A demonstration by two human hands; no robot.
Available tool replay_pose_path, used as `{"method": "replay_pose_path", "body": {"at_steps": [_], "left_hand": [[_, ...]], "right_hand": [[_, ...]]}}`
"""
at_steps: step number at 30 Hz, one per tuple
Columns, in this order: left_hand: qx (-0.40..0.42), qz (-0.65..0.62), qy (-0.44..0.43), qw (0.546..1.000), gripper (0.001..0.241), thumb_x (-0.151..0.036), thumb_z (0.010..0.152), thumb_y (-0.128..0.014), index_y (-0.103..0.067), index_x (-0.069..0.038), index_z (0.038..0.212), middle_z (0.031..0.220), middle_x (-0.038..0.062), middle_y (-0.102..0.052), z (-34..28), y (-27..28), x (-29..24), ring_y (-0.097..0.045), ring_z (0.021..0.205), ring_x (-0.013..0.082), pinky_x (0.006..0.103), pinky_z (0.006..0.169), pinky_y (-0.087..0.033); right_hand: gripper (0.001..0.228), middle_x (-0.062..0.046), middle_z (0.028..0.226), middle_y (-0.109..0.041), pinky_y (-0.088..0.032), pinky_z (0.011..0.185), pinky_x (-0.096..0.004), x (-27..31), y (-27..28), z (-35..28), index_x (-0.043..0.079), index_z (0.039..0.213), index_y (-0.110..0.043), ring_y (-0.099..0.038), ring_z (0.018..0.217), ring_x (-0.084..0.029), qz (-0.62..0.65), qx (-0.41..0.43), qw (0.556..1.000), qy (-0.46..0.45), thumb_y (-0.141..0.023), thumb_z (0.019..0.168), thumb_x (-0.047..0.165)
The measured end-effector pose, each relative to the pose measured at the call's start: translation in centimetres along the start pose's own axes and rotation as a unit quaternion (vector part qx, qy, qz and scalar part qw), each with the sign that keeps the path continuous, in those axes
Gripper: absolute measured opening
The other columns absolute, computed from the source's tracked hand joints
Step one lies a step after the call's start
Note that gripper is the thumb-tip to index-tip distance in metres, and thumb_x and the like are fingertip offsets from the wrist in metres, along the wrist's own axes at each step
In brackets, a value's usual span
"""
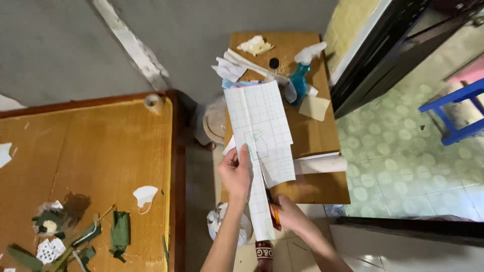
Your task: Measuring, cutting, and applying yellow adhesive paper to a tiled wall surface.
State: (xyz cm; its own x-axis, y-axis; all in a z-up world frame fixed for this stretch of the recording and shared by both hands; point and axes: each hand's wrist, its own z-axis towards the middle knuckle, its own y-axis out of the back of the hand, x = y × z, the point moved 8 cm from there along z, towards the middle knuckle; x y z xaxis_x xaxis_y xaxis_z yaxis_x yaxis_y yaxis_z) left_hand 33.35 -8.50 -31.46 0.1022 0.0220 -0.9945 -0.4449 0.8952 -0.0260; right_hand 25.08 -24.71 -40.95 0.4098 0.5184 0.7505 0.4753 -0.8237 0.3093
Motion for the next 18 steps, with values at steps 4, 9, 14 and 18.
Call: {"method": "replay_pose_path", "body": {"at_steps": [4,9,14,18], "left_hand": [[0.01,0.034,0.045,0.998,0.052,-0.026,0.102,-0.066,-0.034,-0.015,0.061,0.058,-0.007,-0.023,1.2,-0.5,8.4,-0.022,0.059,0.0087,0.0283,0.056,-0.023],[-0.006,0.066,0.09,0.994,0.049,-0.027,0.101,-0.067,-0.04,-0.014,0.062,0.059,-0.006,-0.028,1.6,0.2,15.5,-0.025,0.061,0.0099,0.0276,0.065,-0.031],[0.004,0.072,0.115,0.991,0.043,-0.028,0.102,-0.066,-0.052,-0.012,0.065,0.059,-0.006,-0.04,1.9,0.2,19.5,-0.033,0.06,0.0076,0.028,0.055,-0.028],[0.012,0.081,0.136,0.987,0.04,-0.026,0.103,-0.067,-0.056,-0.011,0.067,0.058,-0.005,-0.043,1.9,0.3,20.5,-0.034,0.058,0.0086,0.0282,0.054,-0.029]], "right_hand": [[0.062,-0.002,0.046,-0.06,-0.048,0.061,-0.026,0.5,-0.3,2.0,0.01,0.048,-0.056,-0.057,0.043,-0.012,-0.033,0.04,0.997,-0.056,-0.05,0.1,0.044],[0.066,-0.001,0.045,-0.058,-0.021,0.091,-0.051,-3.5,-2.5,6.1,0.01,0.046,-0.052,-0.062,0.051,-0.013,-0.061,0.096,0.992,-0.046,-0.04,0.098,0.048],[0.047,-0.002,0.042,-0.043,-0.036,0.057,-0.027,-4.1,-3.2,7.5,0.01,0.047,-0.041,-0.038,0.041,-0.011,0.024,0.102,0.992,-0.075,-0.049,0.092,0.02],[0.044,-0.002,0.043,-0.048,-0.035,0.056,-0.027,-6.3,-3.7,8.8,0.01,0.047,-0.042,-0.042,0.042,-0.01,-0.014,0.109,0.987,-0.121,-0.051,0.089,0.021]]}}
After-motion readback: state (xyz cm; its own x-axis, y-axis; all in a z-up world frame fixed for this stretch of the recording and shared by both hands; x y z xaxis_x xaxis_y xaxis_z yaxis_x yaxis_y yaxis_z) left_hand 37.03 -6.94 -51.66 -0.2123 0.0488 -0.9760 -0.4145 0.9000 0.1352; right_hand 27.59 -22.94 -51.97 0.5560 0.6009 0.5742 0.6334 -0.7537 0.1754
